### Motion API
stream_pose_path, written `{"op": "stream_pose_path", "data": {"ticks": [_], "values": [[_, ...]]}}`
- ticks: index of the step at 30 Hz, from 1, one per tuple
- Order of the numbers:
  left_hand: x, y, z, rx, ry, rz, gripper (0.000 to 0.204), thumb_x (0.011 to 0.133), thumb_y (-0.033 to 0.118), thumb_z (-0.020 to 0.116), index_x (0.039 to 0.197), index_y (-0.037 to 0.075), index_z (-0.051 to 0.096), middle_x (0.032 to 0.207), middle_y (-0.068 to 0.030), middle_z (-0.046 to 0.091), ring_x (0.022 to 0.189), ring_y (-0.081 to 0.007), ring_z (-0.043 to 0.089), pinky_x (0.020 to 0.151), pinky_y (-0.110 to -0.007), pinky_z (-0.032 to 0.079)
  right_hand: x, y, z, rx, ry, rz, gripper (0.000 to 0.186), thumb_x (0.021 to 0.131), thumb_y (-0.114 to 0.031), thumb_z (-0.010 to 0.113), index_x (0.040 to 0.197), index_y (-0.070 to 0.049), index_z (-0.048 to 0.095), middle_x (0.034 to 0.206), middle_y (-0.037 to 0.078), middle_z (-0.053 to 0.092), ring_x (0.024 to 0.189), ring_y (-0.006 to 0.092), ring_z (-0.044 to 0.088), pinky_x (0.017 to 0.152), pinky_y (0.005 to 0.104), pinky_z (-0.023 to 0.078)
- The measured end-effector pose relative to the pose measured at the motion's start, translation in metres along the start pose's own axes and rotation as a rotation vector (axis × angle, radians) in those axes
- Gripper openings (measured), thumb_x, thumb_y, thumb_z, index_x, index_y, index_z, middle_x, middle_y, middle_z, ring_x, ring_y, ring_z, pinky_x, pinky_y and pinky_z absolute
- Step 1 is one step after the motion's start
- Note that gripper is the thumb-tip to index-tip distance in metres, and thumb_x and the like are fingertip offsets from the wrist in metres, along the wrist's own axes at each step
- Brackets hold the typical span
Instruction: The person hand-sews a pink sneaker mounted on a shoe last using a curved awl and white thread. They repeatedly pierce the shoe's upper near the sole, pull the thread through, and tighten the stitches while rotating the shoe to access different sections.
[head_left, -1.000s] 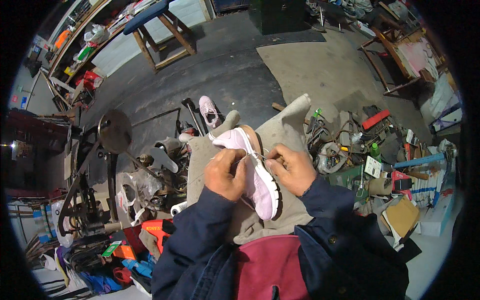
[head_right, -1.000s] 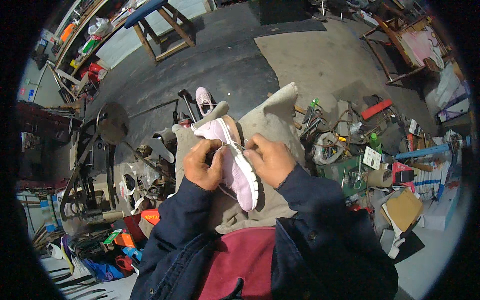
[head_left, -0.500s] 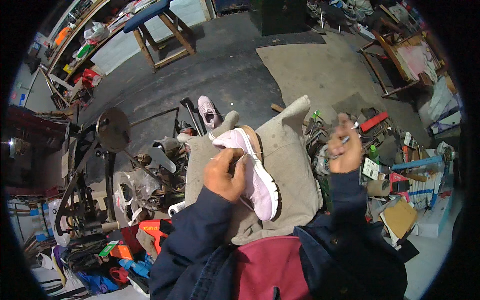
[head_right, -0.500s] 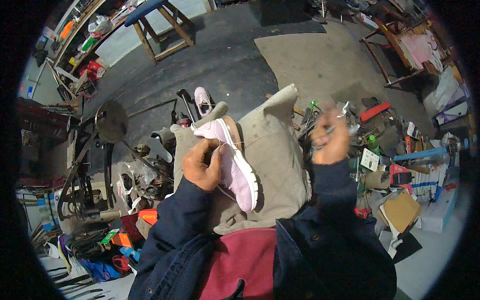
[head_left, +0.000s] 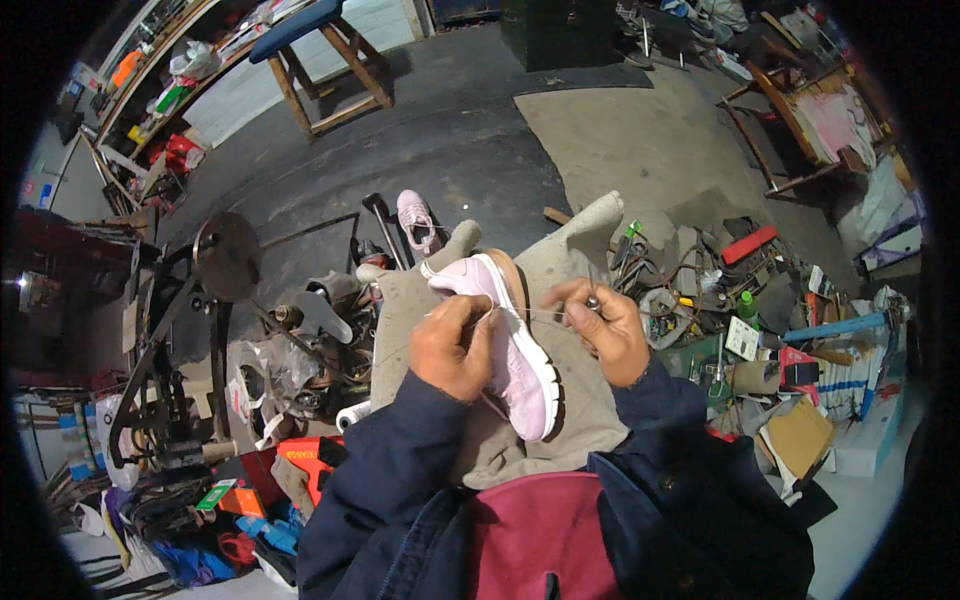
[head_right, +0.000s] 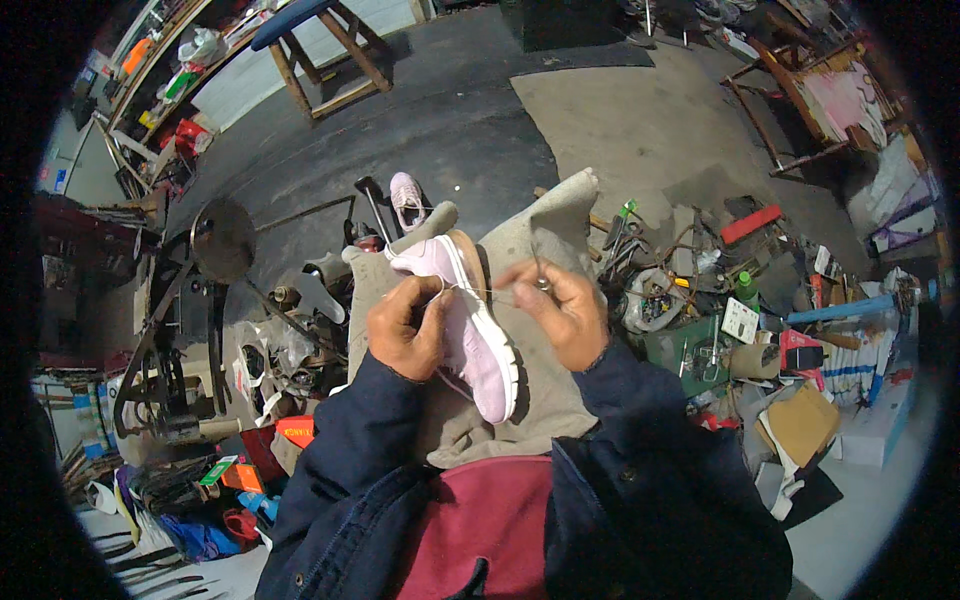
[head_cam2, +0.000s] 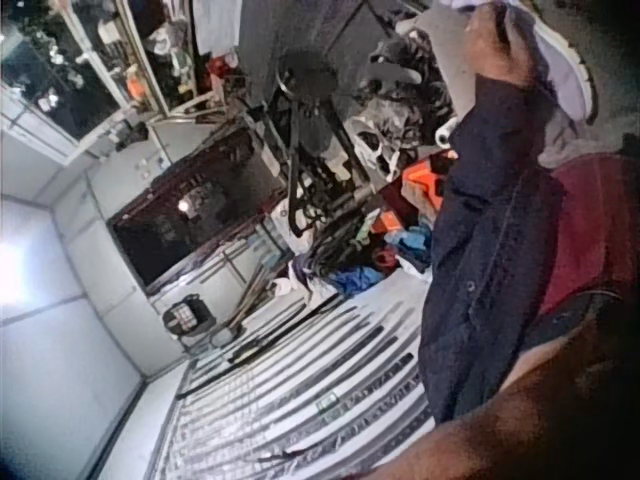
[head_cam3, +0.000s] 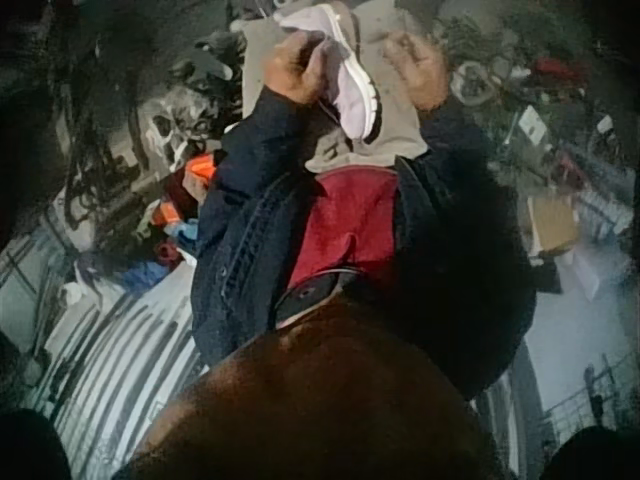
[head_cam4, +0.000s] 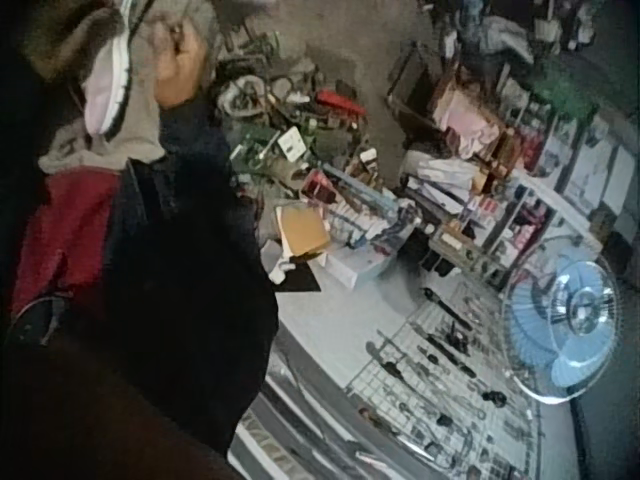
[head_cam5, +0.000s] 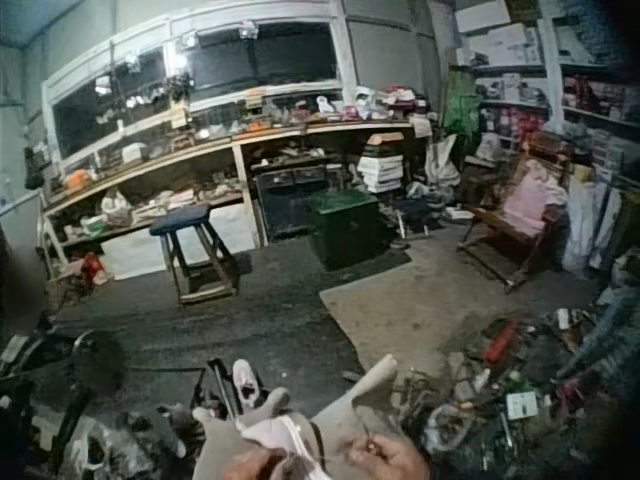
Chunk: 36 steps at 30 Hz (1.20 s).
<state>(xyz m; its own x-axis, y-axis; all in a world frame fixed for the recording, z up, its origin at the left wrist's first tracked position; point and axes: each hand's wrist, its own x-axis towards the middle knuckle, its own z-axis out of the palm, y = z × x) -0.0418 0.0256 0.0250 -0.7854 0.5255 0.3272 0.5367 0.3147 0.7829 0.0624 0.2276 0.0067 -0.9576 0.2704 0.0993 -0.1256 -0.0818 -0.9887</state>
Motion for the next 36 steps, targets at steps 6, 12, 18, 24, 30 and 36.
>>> {"op": "stream_pose_path", "data": {"ticks": [6,12,18,24,30,36], "values": [[-0.001,-0.004,-0.014,-0.395,0.050,-0.236,0.015,0.102,0.011,0.060,0.105,0.002,0.071,0.076,-0.0030,0.064,0.063,-0.0109,0.056,0.059,-0.027,0.041,0.006,-0.008,0.020,0.066,-0.287,0.217,0.018,0.101,-0.020,0.067,0.095,-0.003,0.063,0.095,0.008,0.073,0.059,0.0043,0.047,0.054,0.0220,0.039],[0.005,-0.037,-0.053,-0.887,0.252,-0.342,0.034,0.110,0.034,0.051,0.112,0.003,0.066,0.059,0.0051,0.040,0.049,-0.0056,0.034,0.045,-0.025,0.029,-0.005,-0.001,0.031,-0.481,-0.176,0.025,0.024,0.086,-0.018,0.083,0.088,-0.001,0.066,0.062,0.006,0.057,0.055,0.0094,0.049,0.052,0.0303,0.040],[0.006,-0.077,-0.104,-1.248,0.278,-0.234,0.042,0.111,0.045,0.043,0.093,0.010,0.059,0.075,-0.0052,0.058,0.063,-0.0190,0.053,0.058,-0.035,0.044,-0.008,0.006,0.037,-0.519,-0.075,-0.009,0.024,0.086,-0.017,0.083,0.086,-0.001,0.064,0.063,0.007,0.058,0.054,0.0118,0.050,0.053,0.0302,0.040],[0.000,-0.075,-0.110,-1.392,0.425,-0.291,0.044,0.111,0.041,0.042,0.086,0.009,0.058,0.106,-0.0151,0.070,0.101,-0.0327,0.067,0.102,-0.055,0.050,-0.011,0.010,0.039,-0.548,-0.058,-0.058,0.022,0.087,-0.015,0.082,0.086,-0.002,0.064,0.068,0.011,0.063,0.054,0.0137,0.055,0.053,0.0309,0.043],[0.004,-0.077,-0.113,-1.405,0.327,-0.269,0.042,0.112,0.041,0.040,0.090,0.009,0.055,0.068,-0.0026,0.037,0.059,-0.0182,0.035,0.062,-0.038,0.038,-0.012,0.013,0.040,-0.583,-0.046,-0.094,0.019,0.087,-0.013,0.080,0.086,-0.001,0.065,0.071,0.014,0.066,0.057,0.0217,0.062,0.055,0.0335,0.047],[0.003,-0.119,-0.159,-1.267,0.511,-0.221,0.043,0.109,0.037,0.046,0.079,0.010,0.060,0.055,-0.0006,0.039,0.046,-0.0131,0.028,0.044,-0.031,0.028,-0.013,0.013,0.041,-0.637,-0.043,-0.162,0.020,0.087,-0.016,0.080,0.086,-0.003,0.065,0.073,0.016,0.068,0.061,0.0290,0.067,0.055,0.0371,0.049]]}}
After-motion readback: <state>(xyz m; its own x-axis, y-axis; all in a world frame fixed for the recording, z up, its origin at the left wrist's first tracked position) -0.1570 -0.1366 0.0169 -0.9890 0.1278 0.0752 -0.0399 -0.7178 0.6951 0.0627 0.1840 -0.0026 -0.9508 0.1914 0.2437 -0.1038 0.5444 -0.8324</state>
